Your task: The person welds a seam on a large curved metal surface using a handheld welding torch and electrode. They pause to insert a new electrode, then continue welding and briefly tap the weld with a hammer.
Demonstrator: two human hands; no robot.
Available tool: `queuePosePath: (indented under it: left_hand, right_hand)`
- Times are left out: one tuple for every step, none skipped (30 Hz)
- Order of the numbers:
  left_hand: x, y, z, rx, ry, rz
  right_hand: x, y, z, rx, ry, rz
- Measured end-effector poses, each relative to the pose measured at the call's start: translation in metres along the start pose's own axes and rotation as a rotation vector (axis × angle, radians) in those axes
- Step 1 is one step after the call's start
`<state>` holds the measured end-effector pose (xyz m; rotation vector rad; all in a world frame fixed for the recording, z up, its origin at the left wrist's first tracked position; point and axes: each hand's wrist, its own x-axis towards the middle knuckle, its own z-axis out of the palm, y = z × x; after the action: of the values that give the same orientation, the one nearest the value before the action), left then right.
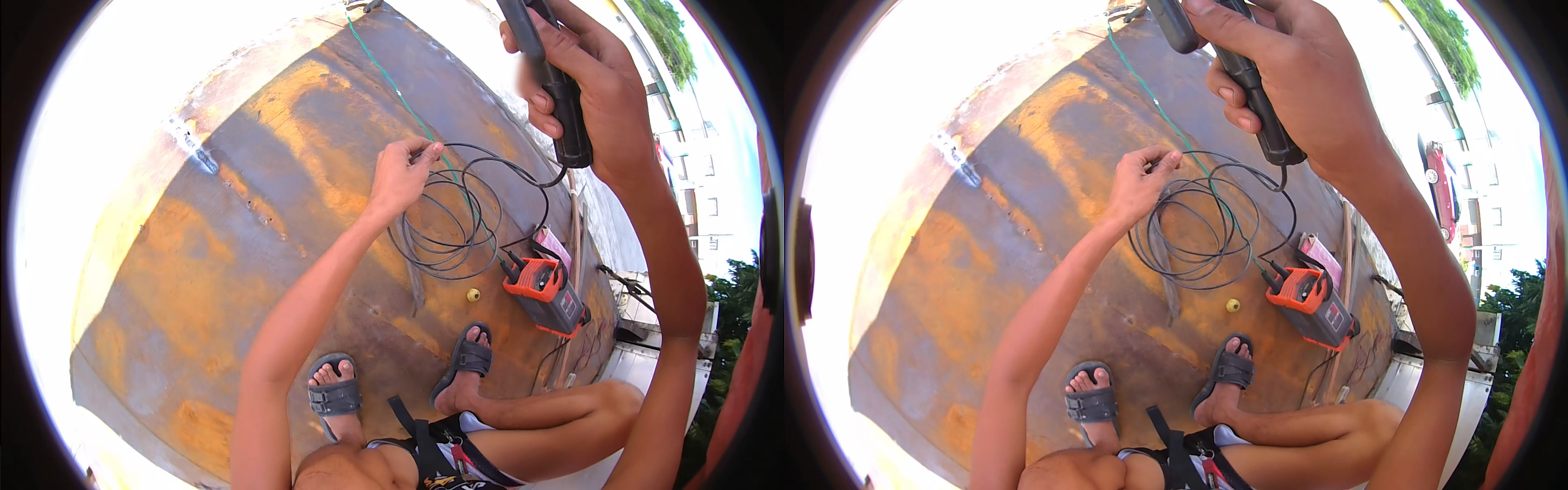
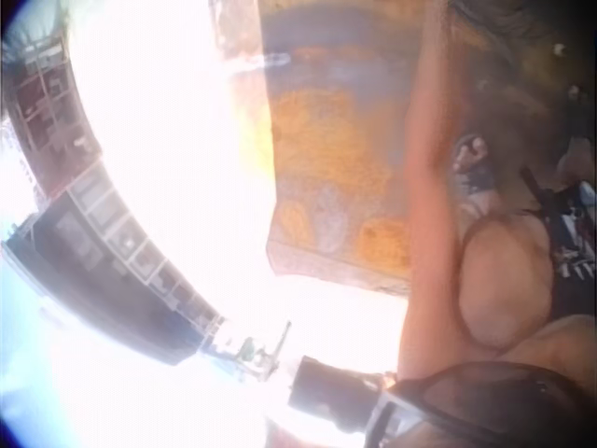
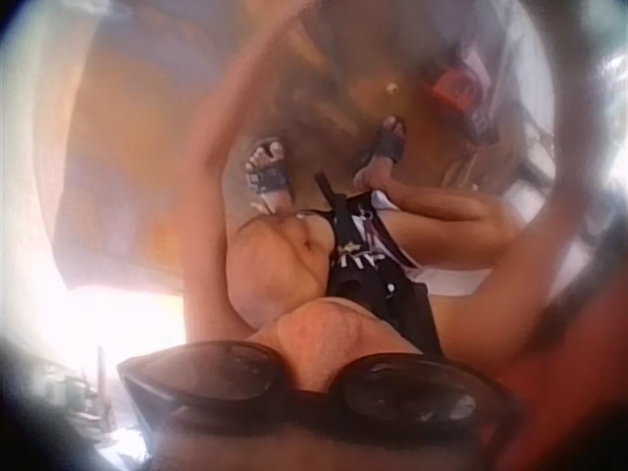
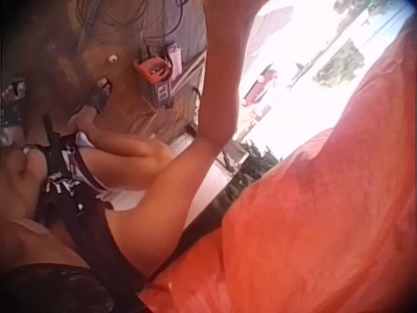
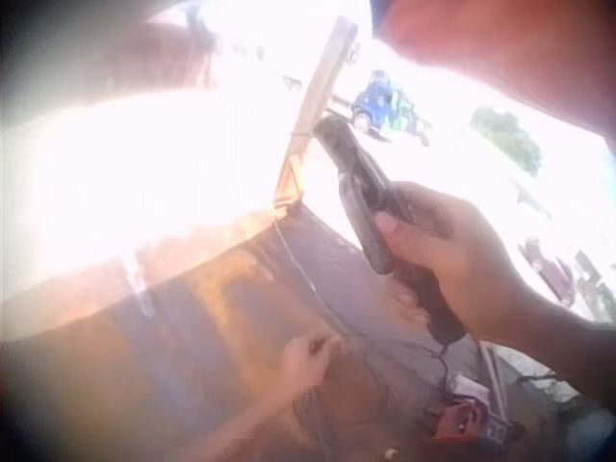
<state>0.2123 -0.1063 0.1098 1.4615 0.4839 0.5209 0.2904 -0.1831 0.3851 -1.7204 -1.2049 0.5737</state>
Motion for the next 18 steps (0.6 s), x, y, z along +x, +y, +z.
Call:
queuePosePath:
  left_hand:
    - [0.004, -0.001, -0.016, -0.022, 0.089, -0.041]
    - [0.008, -0.001, -0.031, -0.027, 0.116, -0.08]
    - [0.011, 0.002, -0.043, -0.04, 0.138, -0.112]
    - [0.014, 0.006, -0.047, -0.069, 0.151, -0.147]
    - [0.015, 0.012, -0.051, -0.117, 0.129, -0.214]
    - [0.018, 0.023, -0.055, -0.166, 0.11, -0.276]
    - [0.019, 0.031, -0.062, -0.208, 0.095, -0.34]
    - [0.019, 0.036, -0.068, -0.185, 0.057, -0.348]
    - [0.021, 0.043, -0.073, -0.166, 0.016, -0.349]
    - [0.023, 0.043, -0.082, -0.138, -0.02, -0.353]
    - [0.026, 0.04, -0.088, 0.043, -0.058, -0.23]
    - [0.028, 0.031, -0.093, 0.224, -0.097, -0.109]
    - [0.026, 0.022, -0.097, 0.404, -0.135, 0.008]
    - [0.018, 0.011, -0.098, 0.458, -0.153, -0.011]
    - [0.006, 0.0, -0.097, 0.514, -0.173, -0.03]
    - [-0.006, -0.002, -0.092, 0.563, -0.197, -0.041]
    - [-0.019, -0.004, -0.084, 0.55, -0.161, 0.086]
    - [-0.034, 0.002, -0.071, 0.529, -0.123, 0.212]
  right_hand:
    - [-0.009, 0.001, 0.004, -0.073, -0.005, 0.062]
    - [-0.02, 0.016, 0.003, -0.023, 0.004, 0.063]
    - [-0.033, 0.032, 0.001, 0.01, 0.051, 0.016]
    - [-0.046, 0.047, -0.001, 0.028, 0.101, -0.021]
    - [-0.057, 0.063, 0.001, 0.052, 0.172, -0.052]
    - [-0.065, 0.079, 0.002, 0.073, 0.24, -0.09]
    - [-0.072, 0.096, 0.005, 0.13, 0.28, -0.14]
    - [-0.077, 0.11, 0.009, 0.173, 0.312, -0.102]
    - [-0.08, 0.118, 0.012, 0.209, 0.346, -0.068]
    - [-0.083, 0.127, 0.018, 0.256, 0.38, -0.034]
    - [-0.089, 0.133, 0.022, 0.31, 0.386, 0.019]
    - [-0.093, 0.138, 0.026, 0.35, 0.373, 0.013]
    - [-0.097, 0.142, 0.03, 0.393, 0.356, 0.01]
    - [-0.102, 0.144, 0.032, 0.432, 0.342, 0.007]
    - [-0.106, 0.146, 0.031, 0.374, 0.329, 0.014]
    - [-0.108, 0.145, 0.028, 0.337, 0.316, 0.015]
    - [-0.111, 0.143, 0.027, 0.297, 0.305, 0.018]
    - [-0.113, 0.139, 0.025, 0.253, 0.292, 0.023]
